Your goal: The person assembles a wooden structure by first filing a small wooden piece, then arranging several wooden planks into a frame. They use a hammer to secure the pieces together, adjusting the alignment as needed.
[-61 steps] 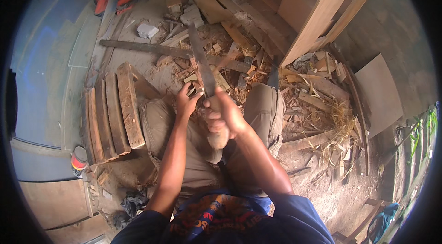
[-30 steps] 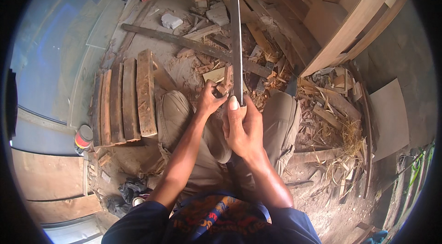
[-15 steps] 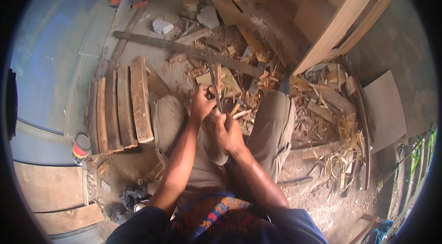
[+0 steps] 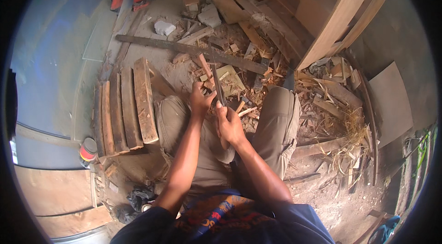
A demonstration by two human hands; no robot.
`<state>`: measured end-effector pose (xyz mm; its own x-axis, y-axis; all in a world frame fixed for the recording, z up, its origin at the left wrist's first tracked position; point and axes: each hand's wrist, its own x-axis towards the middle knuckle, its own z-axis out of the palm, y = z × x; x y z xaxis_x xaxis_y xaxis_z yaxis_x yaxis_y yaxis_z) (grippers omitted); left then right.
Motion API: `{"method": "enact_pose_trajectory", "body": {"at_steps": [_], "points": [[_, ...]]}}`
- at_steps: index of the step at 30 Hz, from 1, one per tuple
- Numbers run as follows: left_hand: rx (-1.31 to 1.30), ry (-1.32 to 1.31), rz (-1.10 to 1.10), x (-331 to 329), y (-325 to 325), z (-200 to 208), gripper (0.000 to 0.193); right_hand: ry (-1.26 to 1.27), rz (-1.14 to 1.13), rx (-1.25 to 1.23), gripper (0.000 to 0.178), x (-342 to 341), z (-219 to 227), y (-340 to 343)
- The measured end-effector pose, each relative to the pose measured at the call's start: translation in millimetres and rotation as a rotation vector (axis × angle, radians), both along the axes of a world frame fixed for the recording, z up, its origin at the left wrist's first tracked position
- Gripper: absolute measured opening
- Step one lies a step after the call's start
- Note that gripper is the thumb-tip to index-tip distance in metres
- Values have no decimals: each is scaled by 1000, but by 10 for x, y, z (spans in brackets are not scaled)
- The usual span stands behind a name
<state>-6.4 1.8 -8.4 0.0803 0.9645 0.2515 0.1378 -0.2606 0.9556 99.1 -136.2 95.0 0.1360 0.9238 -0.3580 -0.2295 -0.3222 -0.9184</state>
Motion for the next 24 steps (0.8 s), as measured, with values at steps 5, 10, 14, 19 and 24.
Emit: {"method": "enact_pose_trajectory", "body": {"at_steps": [5, 10, 14, 19, 24], "points": [[-153, -200, -119, -376, -155, 821, 66, -88, 23, -30, 47, -125, -230, 51], [155, -71, -13, -288, -109, 1673, 47, -103, 20, 11, 49, -186, -380, -9], [187, -39, 26, -383, 14, 1776, 27, -325, 15, 73, 55, -211, -332, 15], [337, 79, -7, -438, -193, 1741, 23, -215, -53, 261, 50, -205, 395, -118], [284, 30, 24, -399, -457, 1811, 22, -186, -60, 358, 37, -253, 504, -99]]}}
